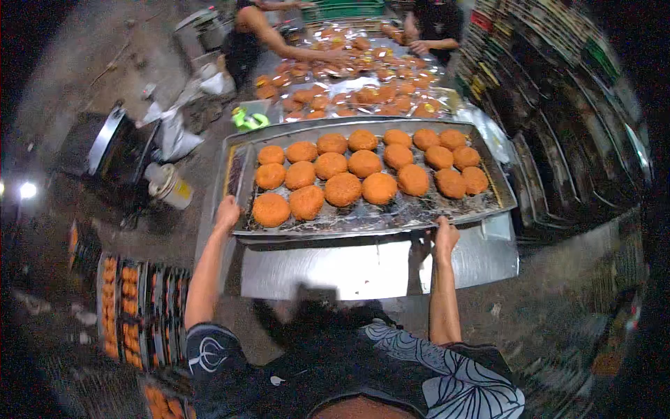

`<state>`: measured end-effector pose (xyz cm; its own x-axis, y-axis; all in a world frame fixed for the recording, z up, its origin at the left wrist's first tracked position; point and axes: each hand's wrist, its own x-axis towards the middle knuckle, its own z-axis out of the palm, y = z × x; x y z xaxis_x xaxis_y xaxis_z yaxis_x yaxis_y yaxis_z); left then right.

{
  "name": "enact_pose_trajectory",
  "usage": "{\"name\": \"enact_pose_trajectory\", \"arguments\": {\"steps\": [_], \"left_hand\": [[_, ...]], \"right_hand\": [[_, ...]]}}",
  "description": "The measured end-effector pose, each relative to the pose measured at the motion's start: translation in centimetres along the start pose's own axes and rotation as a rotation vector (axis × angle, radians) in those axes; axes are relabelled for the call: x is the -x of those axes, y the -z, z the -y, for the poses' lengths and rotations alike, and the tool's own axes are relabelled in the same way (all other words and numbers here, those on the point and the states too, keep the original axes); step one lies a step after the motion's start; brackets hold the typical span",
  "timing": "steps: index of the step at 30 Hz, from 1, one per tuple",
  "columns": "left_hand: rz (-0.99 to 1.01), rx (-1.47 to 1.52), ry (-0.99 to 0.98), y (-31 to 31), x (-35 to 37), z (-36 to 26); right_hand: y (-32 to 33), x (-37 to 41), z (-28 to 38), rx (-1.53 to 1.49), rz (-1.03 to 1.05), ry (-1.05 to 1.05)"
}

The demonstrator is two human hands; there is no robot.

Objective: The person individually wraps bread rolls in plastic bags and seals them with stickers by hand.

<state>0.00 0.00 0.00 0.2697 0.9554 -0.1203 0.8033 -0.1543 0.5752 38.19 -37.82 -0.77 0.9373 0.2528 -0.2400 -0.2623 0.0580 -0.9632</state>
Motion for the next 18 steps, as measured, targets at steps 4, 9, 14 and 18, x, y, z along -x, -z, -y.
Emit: {"name": "enact_pose_trajectory", "arguments": {"steps": [4, 9, 14, 18], "left_hand": [[-0.292, -0.142, -0.247, -0.4, -3.6, -3.5], [-0.073, -0.266, -0.111, -4.1, 5.6, 1.4], [-0.436, 0.323, -0.642, -8.7, 17.0, -10.2], [0.608, 0.429, -0.998, -22.7, 26.8, -14.1]], "right_hand": [[-3.2, -3.7, -2.0, 0.701, -0.186, 0.529], [1.2, -1.0, -6.7, 1.002, -0.142, 0.141], [3.3, 1.2, -6.4, 0.881, 0.11, 0.27], [8.0, 5.7, -5.7, 0.762, 0.523, 0.12]]}}
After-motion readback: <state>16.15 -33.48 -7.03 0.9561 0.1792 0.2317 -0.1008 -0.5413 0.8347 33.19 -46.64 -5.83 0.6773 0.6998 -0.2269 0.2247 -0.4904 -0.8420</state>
